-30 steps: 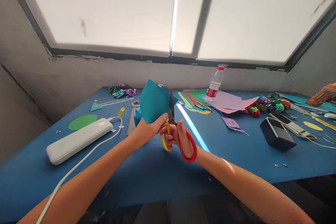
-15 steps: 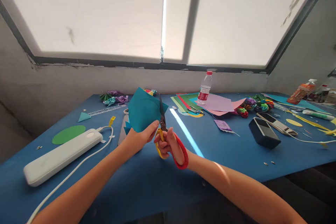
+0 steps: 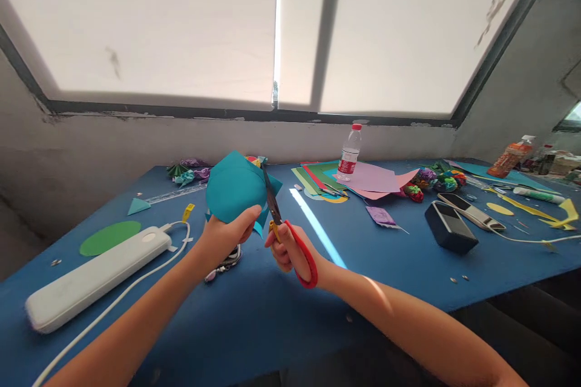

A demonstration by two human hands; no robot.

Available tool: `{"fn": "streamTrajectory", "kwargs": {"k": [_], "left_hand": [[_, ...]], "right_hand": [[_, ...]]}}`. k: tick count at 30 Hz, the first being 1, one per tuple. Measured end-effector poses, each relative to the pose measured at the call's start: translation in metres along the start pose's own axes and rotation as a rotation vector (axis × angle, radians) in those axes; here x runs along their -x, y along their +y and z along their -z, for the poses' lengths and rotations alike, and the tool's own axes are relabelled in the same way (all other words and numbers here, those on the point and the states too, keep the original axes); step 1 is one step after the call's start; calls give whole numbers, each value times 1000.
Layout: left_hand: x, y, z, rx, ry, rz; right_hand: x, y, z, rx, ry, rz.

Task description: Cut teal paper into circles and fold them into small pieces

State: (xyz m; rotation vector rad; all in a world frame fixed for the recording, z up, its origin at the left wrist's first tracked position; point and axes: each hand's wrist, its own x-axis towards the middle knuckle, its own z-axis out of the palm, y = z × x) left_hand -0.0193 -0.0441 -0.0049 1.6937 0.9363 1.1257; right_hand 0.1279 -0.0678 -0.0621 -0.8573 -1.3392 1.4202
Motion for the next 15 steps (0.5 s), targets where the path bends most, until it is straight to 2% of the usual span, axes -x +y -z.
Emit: {"fn": "streamTrajectory", "kwargs": {"k": [4,6,10,15], "left_hand": [[0,-4,0,-134,254,-120],[2,-2,-4,-109,330,-97],[4,4,-9,0,323,17],[1,-8,-5,-28,282,-36]], "right_hand": [[1,0,0,-28,-70,-28],[3,-1,-1,-43,-135,-47],[6,-4,-2,-30,-252,-22],[2,-7,1,-28,-363,41]]}}
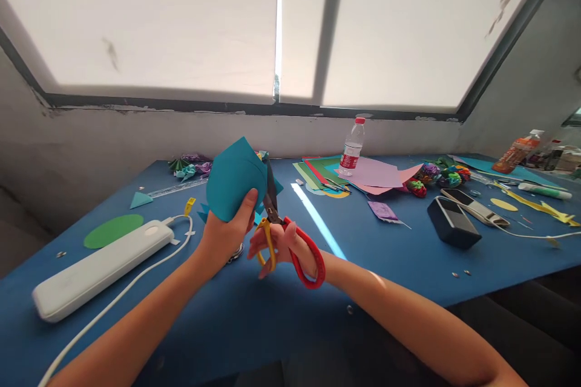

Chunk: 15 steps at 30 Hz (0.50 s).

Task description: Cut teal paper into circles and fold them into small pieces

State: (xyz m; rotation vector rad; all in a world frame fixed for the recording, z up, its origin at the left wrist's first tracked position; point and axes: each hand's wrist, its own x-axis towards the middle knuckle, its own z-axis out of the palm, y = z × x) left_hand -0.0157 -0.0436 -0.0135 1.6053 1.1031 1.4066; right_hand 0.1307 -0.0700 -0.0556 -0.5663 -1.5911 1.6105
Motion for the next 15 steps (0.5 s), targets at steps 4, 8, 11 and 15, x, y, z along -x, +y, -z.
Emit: {"fn": "streamTrajectory", "kwargs": {"k": [4,8,11,15], "left_hand": [[1,-4,2,-43,-54,-67],[3,4,1,-68,-82,-73],[3,7,-1,-118,-26,-101],[3,7,-3,-134,-14,-90]], "right_hand": [[-1,-1,2,37,35,56],[-2,3,1,-61,13,-9],[-4,6,-1,-78,6,-21],[-4,9,-1,-50,3,4]]}}
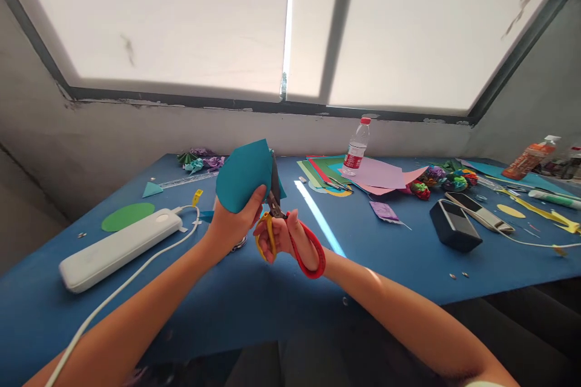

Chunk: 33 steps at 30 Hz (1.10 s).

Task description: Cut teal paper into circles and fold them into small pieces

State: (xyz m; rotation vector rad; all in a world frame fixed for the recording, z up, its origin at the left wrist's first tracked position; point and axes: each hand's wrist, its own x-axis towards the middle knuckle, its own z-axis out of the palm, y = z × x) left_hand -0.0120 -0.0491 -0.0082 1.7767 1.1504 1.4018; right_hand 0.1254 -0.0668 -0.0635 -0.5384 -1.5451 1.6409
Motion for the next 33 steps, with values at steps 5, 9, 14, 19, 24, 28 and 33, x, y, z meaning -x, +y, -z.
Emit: {"fn": "streamTrajectory", "kwargs": {"k": [5,9,14,19,24,28,33], "left_hand": [[2,-4,-4,14,43,-96],[1,-12,-8,3,65,-160],[2,-16,-8,11,22,-147],[3,-17,-8,-27,5,-141],[4,-18,-9,-32,-5,-121],[5,-19,-9,-30,41,-142],[6,-19,-8,-72,30,-120]], "right_hand": [[-2,4,0,-9,24,20],[-5,7,0,-28,3,20],[-5,7,-3,-93,40,-34],[-3,6,-6,-106,89,-54],[-3,11,-7,-117,84,-34],[-2,12,-9,-135,91,-20],[2,6,-12,-130,101,-18]]}}
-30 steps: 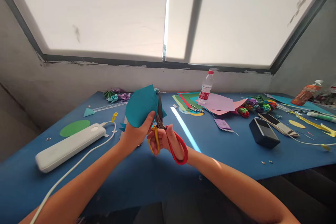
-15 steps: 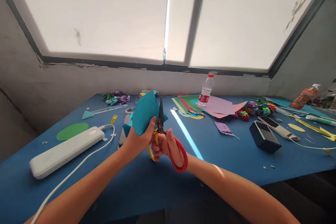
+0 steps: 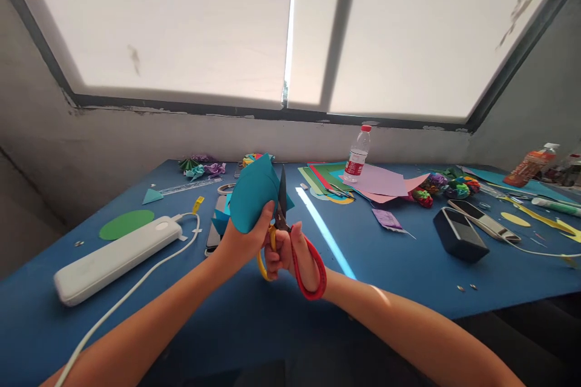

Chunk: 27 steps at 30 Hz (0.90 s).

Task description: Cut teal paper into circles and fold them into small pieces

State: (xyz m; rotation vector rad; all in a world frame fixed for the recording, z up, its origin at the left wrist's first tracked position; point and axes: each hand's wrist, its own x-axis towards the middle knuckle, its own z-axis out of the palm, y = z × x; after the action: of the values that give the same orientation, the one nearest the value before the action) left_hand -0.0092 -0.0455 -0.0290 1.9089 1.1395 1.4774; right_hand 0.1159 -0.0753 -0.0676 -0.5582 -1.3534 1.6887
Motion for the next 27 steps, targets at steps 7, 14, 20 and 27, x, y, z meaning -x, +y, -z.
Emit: {"fn": "streamTrajectory", "kwargs": {"k": [7,14,20,27], "left_hand": [[1,5,-1,2,12,-31],[-1,3,1,42,-82,14],[-6,11,7,170,-137,80],[-6,14,8,234,-83,173]], "right_hand": [[0,2,3,-34,-20,1],[0,2,3,-48,29,-12],[0,-4,3,0,102,-57],[0,-3,7,73,40,-18]]}}
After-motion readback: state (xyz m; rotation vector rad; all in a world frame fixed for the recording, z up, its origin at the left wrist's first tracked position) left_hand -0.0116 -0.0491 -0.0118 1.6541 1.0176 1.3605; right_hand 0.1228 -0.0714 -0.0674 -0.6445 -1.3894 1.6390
